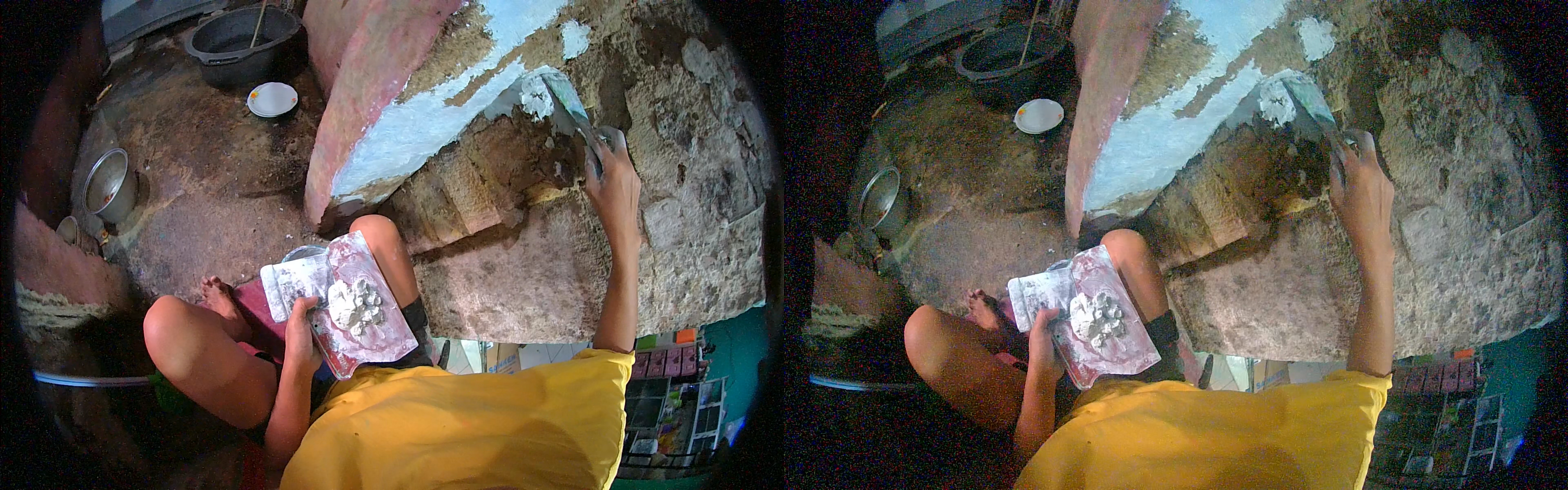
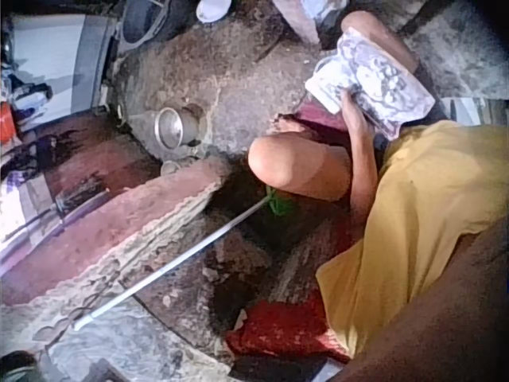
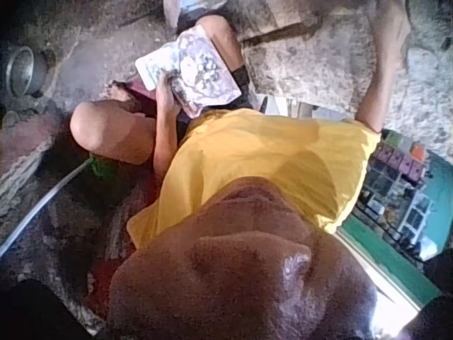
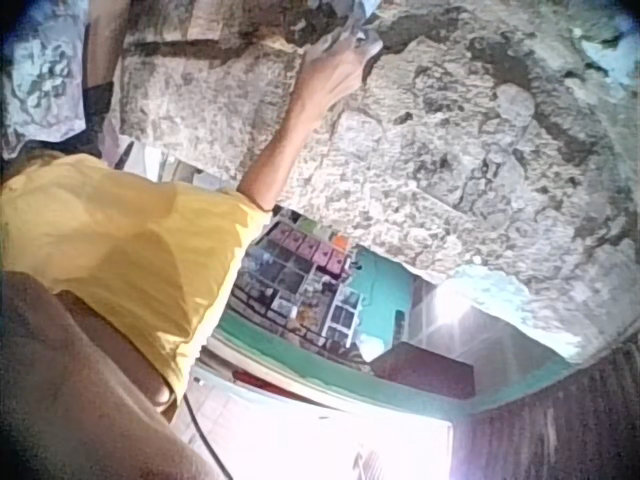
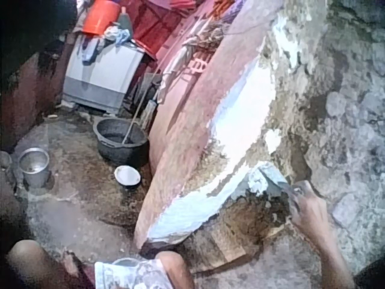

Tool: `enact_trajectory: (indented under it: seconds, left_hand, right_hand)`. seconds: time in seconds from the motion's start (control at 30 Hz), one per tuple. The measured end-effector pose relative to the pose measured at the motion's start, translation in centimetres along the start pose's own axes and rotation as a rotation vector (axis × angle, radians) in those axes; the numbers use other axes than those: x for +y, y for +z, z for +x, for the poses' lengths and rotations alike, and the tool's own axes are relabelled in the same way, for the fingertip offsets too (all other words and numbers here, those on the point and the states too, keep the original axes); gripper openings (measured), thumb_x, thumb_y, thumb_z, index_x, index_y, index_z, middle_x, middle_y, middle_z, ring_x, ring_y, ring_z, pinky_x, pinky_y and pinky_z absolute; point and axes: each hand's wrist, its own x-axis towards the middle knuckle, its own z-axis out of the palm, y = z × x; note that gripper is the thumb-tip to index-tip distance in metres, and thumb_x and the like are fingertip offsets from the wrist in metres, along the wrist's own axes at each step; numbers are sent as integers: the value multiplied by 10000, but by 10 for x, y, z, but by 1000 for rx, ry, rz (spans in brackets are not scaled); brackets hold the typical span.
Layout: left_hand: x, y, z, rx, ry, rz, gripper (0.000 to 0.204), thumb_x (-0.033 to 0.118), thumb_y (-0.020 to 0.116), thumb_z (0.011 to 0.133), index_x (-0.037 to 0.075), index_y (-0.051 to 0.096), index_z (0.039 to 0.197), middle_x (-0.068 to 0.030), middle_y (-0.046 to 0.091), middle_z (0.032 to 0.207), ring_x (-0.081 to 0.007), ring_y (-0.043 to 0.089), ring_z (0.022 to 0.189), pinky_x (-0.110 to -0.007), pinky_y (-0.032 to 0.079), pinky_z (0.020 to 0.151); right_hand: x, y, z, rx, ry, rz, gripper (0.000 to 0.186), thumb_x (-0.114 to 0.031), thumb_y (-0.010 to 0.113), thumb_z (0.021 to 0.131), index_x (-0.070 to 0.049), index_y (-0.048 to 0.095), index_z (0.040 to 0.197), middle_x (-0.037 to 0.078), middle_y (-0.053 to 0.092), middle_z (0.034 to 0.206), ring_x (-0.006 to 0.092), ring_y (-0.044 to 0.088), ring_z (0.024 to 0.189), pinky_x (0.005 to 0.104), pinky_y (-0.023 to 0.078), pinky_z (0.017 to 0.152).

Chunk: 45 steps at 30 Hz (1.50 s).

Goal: The person applies a white patching compound to a damaged brick and plaster wall using a putty knife.

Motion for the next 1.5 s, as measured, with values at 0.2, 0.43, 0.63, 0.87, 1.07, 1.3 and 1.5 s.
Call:
enact_trajectory:
  seconds: [0.2,0.43,0.63,0.87,1.07,1.3,1.5]
  left_hand:
    - [-1,-1,0,8,14,23,307,243,450,835,-7,504,1006,-104,581,913,-220,588,808,-358,480,760]
    - [-2,-3,2,6,26,16,298,239,454,833,0,503,1004,-102,578,916,-220,588,805,-358,481,761]
    - [2,3,-1,36,-4,21,266,204,478,805,13,513,988,-88,584,893,-205,592,773,-344,487,734]
    - [1,2,-2,38,6,33,261,211,477,805,17,515,975,-79,582,881,-200,591,766,-336,487,721]
    - [2,1,-3,44,-3,67,287,237,486,800,16,512,981,-80,581,878,-204,588,760,-331,485,721]
    - [1,5,-2,47,2,43,296,238,493,793,15,519,987,-79,587,868,-204,592,770,-335,484,734]
    - [2,0,-1,53,10,49,271,229,497,790,26,523,968,-72,590,865,-193,596,757,-322,490,700]
  right_hand:
    - [3,2,-6,36,5,-9,219,-105,575,773,-42,574,983,152,512,1099,350,590,781,411,493,637]
    - [5,-1,-10,25,-2,-7,240,-108,580,768,-49,577,1000,151,515,1098,346,593,779,402,495,638]
    - [1,-6,-23,-19,11,-73,341,-102,585,756,-85,552,1095,149,484,1147,350,590,815,403,496,659]
    - [-6,-18,-47,-19,21,-16,389,-86,582,745,-149,552,1128,120,493,1127,313,577,883,390,484,699]
    - [-28,-31,-30,103,-17,76,382,-88,578,744,-163,567,1118,104,514,1087,306,580,870,386,482,701]
    - [-4,5,-11,94,15,-10,290,-153,600,757,-95,593,1042,169,498,1144,345,590,818,401,484,678]
    - [-12,-3,-20,27,52,6,301,-130,609,741,-104,594,1040,118,511,1122,333,584,831,391,483,683]
